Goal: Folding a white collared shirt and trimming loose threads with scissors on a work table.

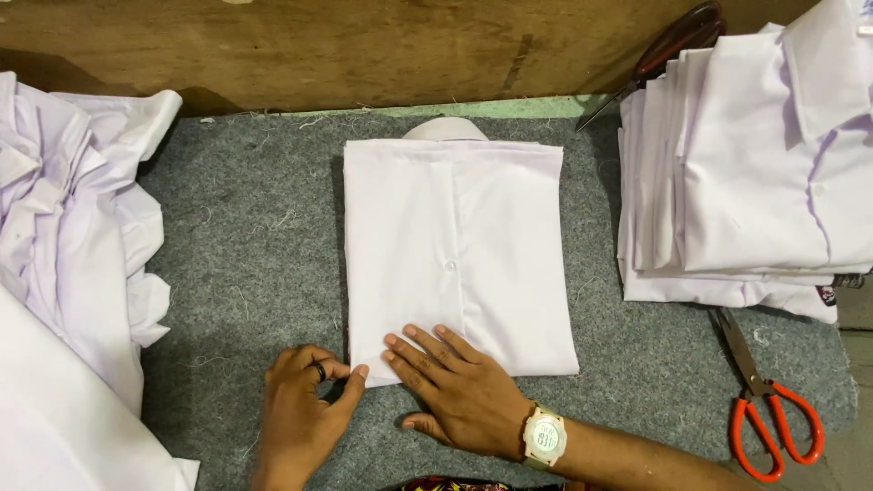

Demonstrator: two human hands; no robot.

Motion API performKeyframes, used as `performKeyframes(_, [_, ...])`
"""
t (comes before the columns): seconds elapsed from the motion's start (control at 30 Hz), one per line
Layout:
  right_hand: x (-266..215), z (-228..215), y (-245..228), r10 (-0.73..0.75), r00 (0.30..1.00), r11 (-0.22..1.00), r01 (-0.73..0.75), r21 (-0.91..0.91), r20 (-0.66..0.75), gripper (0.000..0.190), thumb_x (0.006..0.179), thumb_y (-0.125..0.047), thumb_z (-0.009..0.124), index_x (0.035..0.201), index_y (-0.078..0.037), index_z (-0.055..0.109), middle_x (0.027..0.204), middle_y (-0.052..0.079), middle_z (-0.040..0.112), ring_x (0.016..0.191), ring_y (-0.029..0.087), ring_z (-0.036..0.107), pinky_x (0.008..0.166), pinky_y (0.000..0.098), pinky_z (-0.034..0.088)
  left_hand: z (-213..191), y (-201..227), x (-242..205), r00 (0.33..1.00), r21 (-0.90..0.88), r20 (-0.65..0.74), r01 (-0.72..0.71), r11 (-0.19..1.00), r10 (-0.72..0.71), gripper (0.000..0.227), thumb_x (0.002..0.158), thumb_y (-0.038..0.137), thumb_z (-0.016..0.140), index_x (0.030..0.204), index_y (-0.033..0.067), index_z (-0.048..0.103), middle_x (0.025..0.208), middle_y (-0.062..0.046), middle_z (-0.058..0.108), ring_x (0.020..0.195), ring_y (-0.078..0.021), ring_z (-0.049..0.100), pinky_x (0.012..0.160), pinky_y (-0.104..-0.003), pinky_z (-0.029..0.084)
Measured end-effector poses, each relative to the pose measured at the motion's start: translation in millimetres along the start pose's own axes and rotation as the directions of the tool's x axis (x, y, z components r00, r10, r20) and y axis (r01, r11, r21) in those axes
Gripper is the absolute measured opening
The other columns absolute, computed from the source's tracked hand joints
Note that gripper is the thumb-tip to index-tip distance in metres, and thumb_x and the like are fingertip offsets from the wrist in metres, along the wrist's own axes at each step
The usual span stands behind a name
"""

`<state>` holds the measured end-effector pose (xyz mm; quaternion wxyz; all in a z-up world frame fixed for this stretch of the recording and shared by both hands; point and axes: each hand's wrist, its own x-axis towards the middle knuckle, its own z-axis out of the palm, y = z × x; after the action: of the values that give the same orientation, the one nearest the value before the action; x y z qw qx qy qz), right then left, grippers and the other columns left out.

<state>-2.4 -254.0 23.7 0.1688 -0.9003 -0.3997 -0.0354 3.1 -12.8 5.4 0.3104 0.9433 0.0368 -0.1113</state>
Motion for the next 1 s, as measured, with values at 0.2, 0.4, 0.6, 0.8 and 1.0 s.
performKeyframes(0.2, [3.2, -10.6, 2.2, 0.0, 1.0, 0.998, 0.001, 0.066, -0.009, 0.069, 0.11, -0.053, 0.031, 0.153, 0.0, 0.044, 0.159, 0.02, 0.044, 0.15, 0.038, 0.038, 0.124, 0.0506, 0.026, -1.6, 6.4, -0.8, 0.992, 0.072, 0.07, 0.101, 0.992, -0.106, 0.031, 0.084, 0.049, 0.073, 0.078, 0.0189, 0.08, 0.091, 0.01, 0.069, 0.107, -0.0161, 0.057, 0.102, -0.041, 0.039])
performKeyframes(0.4, [0.7, -10.8, 10.0, 0.025, 0.999, 0.994, -0.028, -0.11, -0.025, 0.069, 0.107, -0.053, 0.044, 0.153, -0.002, 0.044, 0.16, 0.022, 0.042, 0.151, 0.039, 0.035, 0.124, 0.0558, 0.023, -28.7, 28.3, 10.8, 0.996, 0.117, -0.003, -0.087, 0.989, 0.088, 0.042, 0.091, 0.051, 0.063, 0.116, 0.0189, 0.072, 0.111, 0.0, 0.069, 0.111, -0.0249, 0.058, 0.101, -0.046, 0.039])
performKeyframes(0.6, [-2.9, 0.2, 11.5, 0.033, 0.998, 0.989, -0.04, -0.142, -0.055, 0.07, 0.107, -0.056, 0.041, 0.152, -0.003, 0.046, 0.161, 0.021, 0.042, 0.151, 0.039, 0.035, 0.124, 0.0578, 0.022, -42.8, 92.4, 91.6, 0.702, 0.332, -0.141, -0.631, 0.701, 0.699, 0.032, 0.096, 0.035, 0.068, 0.122, 0.0166, 0.07, 0.117, -0.006, 0.067, 0.109, -0.0278, 0.055, 0.093, -0.044, 0.036])
performKeyframes(0.8, [-7.1, 3.2, 11.8, 0.049, 0.996, 0.991, -0.057, -0.12, -0.071, 0.068, 0.106, -0.056, 0.043, 0.151, -0.005, 0.048, 0.159, 0.021, 0.044, 0.15, 0.039, 0.038, 0.123, 0.057, 0.024, 2.3, 132.1, 200.4, 0.627, 0.425, -0.074, -0.684, 0.593, 0.775, 0.034, 0.095, 0.038, 0.07, 0.118, 0.0134, 0.072, 0.121, -0.004, 0.062, 0.112, -0.0324, 0.052, 0.092, -0.05, 0.036])
performKeyframes(1.0, [-5.8, 2.1, 13.5, 0.053, 0.996, 0.994, -0.06, -0.092, -0.077, 0.067, 0.107, -0.055, 0.041, 0.151, -0.005, 0.049, 0.158, 0.021, 0.046, 0.149, 0.04, 0.039, 0.122, 0.0579, 0.026, 4.6, 150.8, 222.4, 0.749, 0.401, 0.018, -0.612, 0.682, 0.662, 0.029, 0.095, 0.04, 0.07, 0.111, 0.0158, 0.07, 0.111, -0.003, 0.063, 0.108, -0.0335, 0.051, 0.091, -0.049, 0.033])
